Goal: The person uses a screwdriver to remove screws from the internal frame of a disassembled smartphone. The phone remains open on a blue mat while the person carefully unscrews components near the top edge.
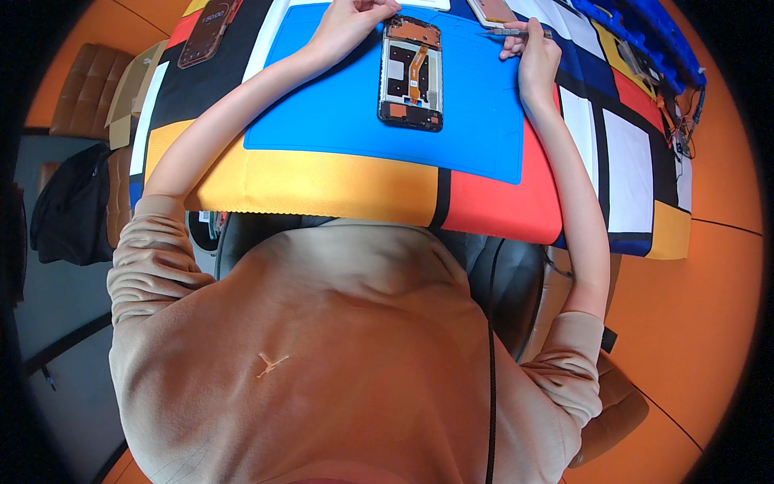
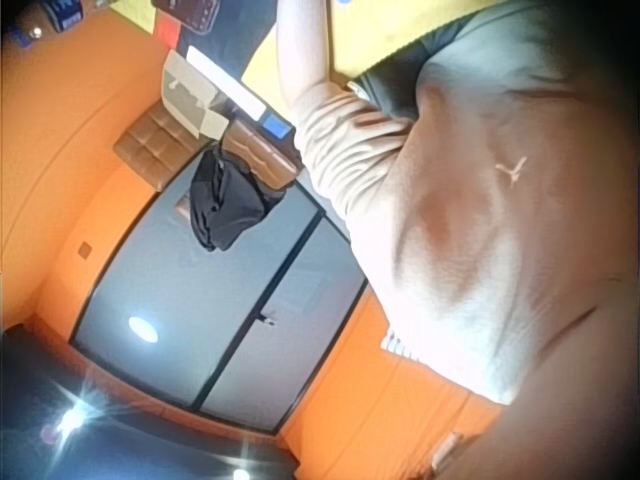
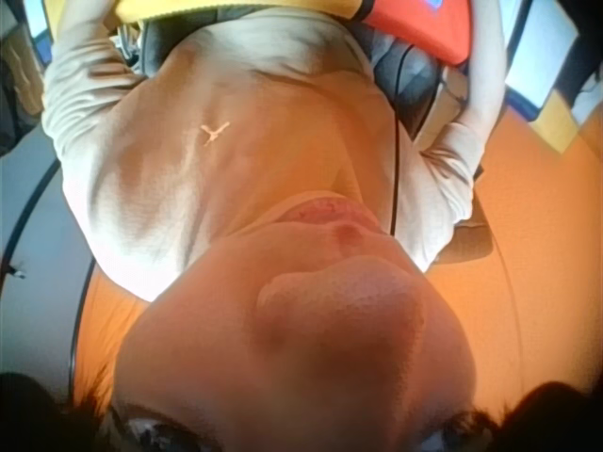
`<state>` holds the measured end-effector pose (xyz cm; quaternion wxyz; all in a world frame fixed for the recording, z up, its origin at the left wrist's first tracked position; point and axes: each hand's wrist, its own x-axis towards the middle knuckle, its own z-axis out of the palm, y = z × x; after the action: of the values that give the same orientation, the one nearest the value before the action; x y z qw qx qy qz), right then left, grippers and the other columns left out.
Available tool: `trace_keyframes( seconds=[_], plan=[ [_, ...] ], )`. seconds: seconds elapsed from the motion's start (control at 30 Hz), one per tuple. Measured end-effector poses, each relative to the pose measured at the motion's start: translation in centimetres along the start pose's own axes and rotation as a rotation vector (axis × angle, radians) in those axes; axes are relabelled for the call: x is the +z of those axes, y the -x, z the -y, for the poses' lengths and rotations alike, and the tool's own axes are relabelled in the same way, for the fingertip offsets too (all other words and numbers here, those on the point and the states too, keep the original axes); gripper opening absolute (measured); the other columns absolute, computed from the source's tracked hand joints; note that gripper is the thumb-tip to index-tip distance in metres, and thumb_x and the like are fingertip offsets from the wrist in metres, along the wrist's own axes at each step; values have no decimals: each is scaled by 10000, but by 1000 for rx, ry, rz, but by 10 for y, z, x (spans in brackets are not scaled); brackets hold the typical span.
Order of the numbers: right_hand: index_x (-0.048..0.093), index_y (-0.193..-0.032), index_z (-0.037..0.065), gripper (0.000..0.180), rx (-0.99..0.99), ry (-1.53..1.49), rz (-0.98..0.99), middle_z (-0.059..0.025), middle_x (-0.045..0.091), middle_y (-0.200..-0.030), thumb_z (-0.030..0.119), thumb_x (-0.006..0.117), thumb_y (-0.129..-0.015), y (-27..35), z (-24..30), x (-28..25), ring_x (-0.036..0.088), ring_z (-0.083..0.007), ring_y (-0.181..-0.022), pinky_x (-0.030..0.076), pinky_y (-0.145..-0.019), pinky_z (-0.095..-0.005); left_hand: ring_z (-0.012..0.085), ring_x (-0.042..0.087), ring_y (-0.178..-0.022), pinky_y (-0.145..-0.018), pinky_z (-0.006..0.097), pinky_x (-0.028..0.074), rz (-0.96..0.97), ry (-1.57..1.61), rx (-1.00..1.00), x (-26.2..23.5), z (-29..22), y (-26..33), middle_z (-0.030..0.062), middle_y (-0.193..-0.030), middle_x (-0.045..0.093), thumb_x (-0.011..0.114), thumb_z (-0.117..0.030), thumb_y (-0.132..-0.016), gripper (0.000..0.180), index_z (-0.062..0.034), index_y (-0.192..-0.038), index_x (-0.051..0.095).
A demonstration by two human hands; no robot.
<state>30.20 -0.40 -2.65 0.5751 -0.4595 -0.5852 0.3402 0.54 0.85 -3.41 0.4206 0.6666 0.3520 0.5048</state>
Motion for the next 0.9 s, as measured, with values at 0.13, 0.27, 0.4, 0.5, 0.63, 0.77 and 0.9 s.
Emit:
trace_keyframes(
  seconds=[0.13,0.27,0.4,0.5,0.63,0.77,0.9],
  plan=[
    [722,-1028,-67,554,8,0,49,-78,668,-740,357,376,-1122,0,1,1,658,-147,-648,506,-671,-248,68,551,-722,-687,252,467,27,-23,17,-2,-4,0,-24,-768,617,645,-146,-996,175,-16,-879,662],
    [718,-1059,-65,568,2,17,64,-87,675,-759,381,372,-1125,1,2,1,676,-160,-675,518,-691,-254,59,519,-714,-675,252,452,57,-41,80,-4,-1,-2,-40,-741,566,629,-151,-1006,208,-22,-844,622],
    [688,-1117,-83,586,31,-38,76,-98,675,-811,418,384,-1120,1,5,0,679,-170,-731,526,-753,-263,140,602,-723,-699,310,495,40,-200,138,0,11,-3,24,-773,640,621,-211,-991,195,-37,-923,676],
    [674,-1132,-90,585,56,-104,106,-100,672,-833,425,398,-1115,3,10,2,679,-175,-759,529,-785,-268,251,733,-846,-838,397,567,24,-570,141,3,16,-5,87,-911,767,577,-326,-968,321,-83,-1056,768],
    [679,-1122,-76,518,78,-173,157,-89,667,-832,393,458,-1103,8,18,10,673,-164,-758,526,-780,-268,261,734,-802,-783,401,574,16,-646,182,6,9,-3,108,-872,756,588,-307,-959,299,-79,-1029,768],
    [713,-1083,-41,421,2,-113,158,-66,659,-779,332,519,-1090,12,20,18,658,-139,-716,522,-721,-254,301,729,-748,-722,412,584,15,-758,216,10,-2,6,150,-832,740,598,-286,-952,288,-48,-969,757],
    [700,-1059,-36,397,2,-146,190,-59,630,-742,325,537,-1085,13,19,19,637,-135,-665,509,-668,-246,326,718,-722,-693,420,587,-23,-834,326,14,-6,11,188,-810,720,604,-269,-950,296,-8,-920,740]
  ],
)
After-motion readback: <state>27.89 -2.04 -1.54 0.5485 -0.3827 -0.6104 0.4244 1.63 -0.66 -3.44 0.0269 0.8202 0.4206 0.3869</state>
